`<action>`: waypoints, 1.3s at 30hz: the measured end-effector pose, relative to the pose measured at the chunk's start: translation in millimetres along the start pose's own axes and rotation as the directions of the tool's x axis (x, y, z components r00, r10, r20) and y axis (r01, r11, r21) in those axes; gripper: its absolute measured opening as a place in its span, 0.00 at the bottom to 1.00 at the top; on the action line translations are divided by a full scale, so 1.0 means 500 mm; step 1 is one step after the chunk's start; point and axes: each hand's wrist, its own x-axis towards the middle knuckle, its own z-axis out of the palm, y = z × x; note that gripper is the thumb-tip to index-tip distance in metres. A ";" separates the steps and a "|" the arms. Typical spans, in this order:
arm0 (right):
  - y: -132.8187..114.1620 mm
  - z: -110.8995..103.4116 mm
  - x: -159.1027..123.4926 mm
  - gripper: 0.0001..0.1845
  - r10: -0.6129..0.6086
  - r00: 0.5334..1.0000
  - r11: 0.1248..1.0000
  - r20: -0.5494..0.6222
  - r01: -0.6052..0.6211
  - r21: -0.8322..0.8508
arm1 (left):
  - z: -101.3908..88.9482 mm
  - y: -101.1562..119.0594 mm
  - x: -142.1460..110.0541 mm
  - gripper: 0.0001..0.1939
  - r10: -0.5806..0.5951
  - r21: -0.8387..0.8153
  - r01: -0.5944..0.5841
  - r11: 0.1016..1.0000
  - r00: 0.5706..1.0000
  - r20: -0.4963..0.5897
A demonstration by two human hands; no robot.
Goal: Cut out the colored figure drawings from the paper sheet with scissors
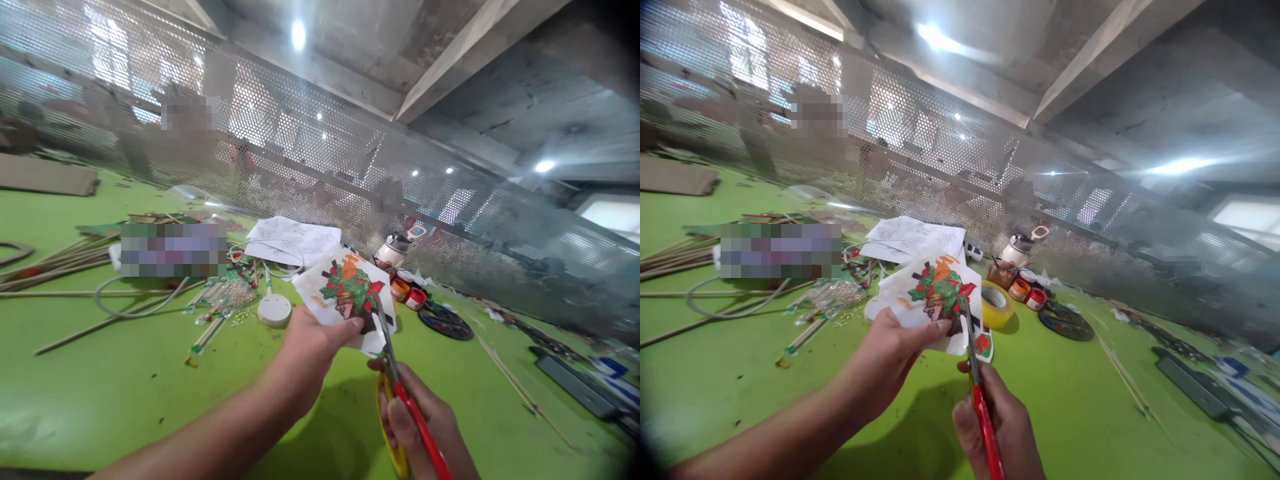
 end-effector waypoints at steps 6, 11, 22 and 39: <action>0.009 0.000 0.001 0.41 0.010 1.000 1.000 -0.014 -0.010 -0.005 | 0.001 0.000 0.000 0.13 -0.010 -0.010 0.010 1.000 1.000 -0.002; 0.015 0.003 0.002 0.40 0.008 1.000 1.000 -0.030 -0.009 -0.020 | 0.003 0.002 -0.001 0.13 -0.009 -0.009 0.009 1.000 1.000 0.001; 0.029 0.004 0.008 0.39 0.007 1.000 1.000 -0.011 -0.007 0.002 | 0.004 0.004 0.000 0.13 -0.015 0.002 0.015 1.000 1.000 0.019; 0.025 -0.036 -0.001 0.39 0.037 0.986 0.993 0.163 -0.054 0.106 | -0.008 0.026 0.009 0.13 -0.048 0.102 0.031 0.994 0.984 0.173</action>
